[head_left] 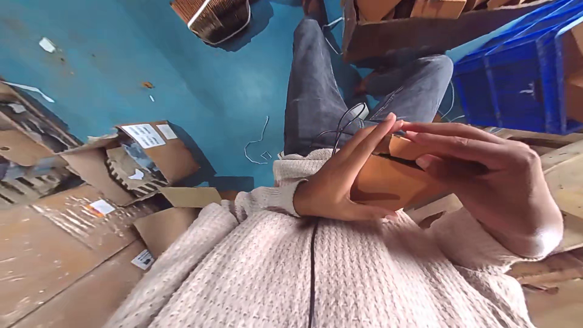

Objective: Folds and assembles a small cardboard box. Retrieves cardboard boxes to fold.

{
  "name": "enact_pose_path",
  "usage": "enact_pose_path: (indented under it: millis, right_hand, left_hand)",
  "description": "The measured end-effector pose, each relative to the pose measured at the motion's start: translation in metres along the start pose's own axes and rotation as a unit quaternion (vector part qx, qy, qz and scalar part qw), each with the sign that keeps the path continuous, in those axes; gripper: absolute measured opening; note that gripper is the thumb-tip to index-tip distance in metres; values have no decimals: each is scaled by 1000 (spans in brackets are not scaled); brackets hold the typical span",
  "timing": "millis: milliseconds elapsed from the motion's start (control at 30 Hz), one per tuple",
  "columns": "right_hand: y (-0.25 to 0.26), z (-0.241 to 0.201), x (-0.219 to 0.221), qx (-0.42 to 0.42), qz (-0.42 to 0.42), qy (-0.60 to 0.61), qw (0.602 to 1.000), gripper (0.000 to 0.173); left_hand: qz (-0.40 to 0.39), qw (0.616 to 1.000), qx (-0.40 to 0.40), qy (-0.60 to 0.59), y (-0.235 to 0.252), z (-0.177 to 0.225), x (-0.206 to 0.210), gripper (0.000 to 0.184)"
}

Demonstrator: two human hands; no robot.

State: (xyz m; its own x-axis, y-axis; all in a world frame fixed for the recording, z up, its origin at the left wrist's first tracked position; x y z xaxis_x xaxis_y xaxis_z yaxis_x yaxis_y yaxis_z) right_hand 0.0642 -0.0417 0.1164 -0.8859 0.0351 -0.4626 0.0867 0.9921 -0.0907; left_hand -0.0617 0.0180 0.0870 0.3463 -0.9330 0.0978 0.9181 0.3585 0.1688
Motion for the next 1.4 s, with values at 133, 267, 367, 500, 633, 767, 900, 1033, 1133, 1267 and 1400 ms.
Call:
enact_pose_path:
  millis: [133,267,367,500,633,767,900,1033,1133,1267,1400]
  right_hand:
    - [-1,-1,5,-3,14,-25,1000,29]
    - [-1,0,18,-10,-6,-101,995,32]
    - [0,-3,24,-25,-21,-113,993,36]
    - [-2,-4,22,-29,-25,-42,998,33]
    - [-6,10,11,18,-4,86,996,29]
    - [-6,15,6,3,13,112,994,24]
    - [-5,18,14,-40,28,121,992,18]
    - [-10,18,24,-81,62,81,991,26]
    - [-15,27,26,-61,59,170,982,44]
    - [-20,44,23,-61,139,291,945,25]
    - [-24,40,29,-81,146,224,960,27]
  left_hand:
    - [4,1000,-8,-26,-4,-4,0,116]
    - [71,996,-32,-36,-4,-8,-11,82]
    - [119,992,-26,-23,3,-7,-22,38]
    - [127,991,-10,-30,7,-5,-28,29]
    - [115,991,-23,-60,12,-9,-33,25]
    - [86,993,10,-84,18,-8,-38,22]
    - [26,995,2,-92,13,-16,-36,25]
    - [10,991,1,-133,1,-23,-30,41]
    - [16,991,18,-131,-5,-23,-24,45]
    - [50,990,31,-130,-5,-25,-28,43]
    - [60,988,24,-140,-7,-28,-29,45]
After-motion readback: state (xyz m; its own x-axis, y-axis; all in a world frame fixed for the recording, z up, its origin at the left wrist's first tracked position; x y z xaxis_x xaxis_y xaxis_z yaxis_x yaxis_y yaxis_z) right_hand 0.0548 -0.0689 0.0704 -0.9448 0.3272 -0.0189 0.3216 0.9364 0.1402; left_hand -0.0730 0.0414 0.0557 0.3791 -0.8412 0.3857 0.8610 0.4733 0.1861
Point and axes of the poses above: each hand's wrist, its own y-axis towards the middle knuckle, its own x-axis out of the palm, z = x × y, the point moved 10 cm from there along y, towards the middle knuckle, and after that the axes turned 7 degrees about -y, right-handed, at the moved point
